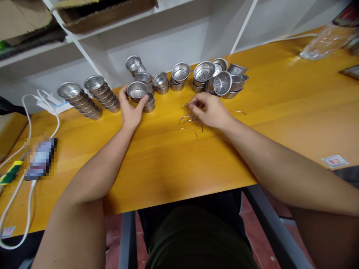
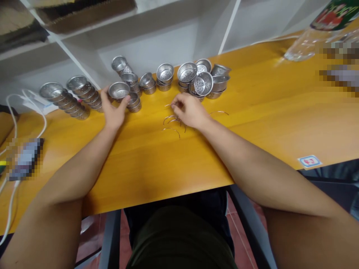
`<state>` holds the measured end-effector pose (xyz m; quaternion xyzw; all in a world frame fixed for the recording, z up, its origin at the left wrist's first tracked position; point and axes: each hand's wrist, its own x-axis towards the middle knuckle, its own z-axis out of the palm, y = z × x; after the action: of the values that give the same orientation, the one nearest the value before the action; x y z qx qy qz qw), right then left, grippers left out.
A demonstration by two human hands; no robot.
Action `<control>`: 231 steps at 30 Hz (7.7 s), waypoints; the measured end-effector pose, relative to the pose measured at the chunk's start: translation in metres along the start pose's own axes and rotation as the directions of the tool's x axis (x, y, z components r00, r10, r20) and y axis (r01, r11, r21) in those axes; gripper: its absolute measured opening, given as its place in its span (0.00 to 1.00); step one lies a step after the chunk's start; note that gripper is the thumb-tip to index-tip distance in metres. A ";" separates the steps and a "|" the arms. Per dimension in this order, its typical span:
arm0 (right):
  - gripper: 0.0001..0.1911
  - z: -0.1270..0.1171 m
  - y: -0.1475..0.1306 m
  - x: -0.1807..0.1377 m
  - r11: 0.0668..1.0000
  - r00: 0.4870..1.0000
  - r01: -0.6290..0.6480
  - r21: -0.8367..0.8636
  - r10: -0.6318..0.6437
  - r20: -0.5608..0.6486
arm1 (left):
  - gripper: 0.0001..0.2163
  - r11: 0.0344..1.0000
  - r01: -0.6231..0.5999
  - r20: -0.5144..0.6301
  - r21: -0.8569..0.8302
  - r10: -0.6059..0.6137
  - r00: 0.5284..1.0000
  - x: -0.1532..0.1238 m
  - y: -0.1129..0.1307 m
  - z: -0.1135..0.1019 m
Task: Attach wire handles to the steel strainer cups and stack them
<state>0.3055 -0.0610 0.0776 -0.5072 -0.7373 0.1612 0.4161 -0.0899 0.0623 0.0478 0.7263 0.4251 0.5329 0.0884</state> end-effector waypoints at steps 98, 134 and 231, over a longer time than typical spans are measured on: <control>0.25 0.024 -0.023 -0.012 0.949 0.949 0.310 0.053 -0.312 0.043 | 0.35 0.977 -0.105 0.367 0.186 0.031 0.930 0.008 0.003 -0.002; 0.17 0.023 -0.028 -0.012 0.964 0.969 0.184 0.194 -0.211 0.129 | 0.40 0.995 -0.022 0.274 0.095 -0.005 0.962 0.097 -0.039 0.001; 0.17 -0.010 -0.004 -0.003 0.997 0.997 -0.009 -0.072 0.015 0.080 | 0.55 0.907 0.042 0.306 -0.419 0.097 0.947 -0.051 0.065 0.050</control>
<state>0.3108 -0.0669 0.0850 -0.5193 -0.7556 0.1575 0.3668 -0.0168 0.0012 0.0292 0.7727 0.2703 0.4882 0.3026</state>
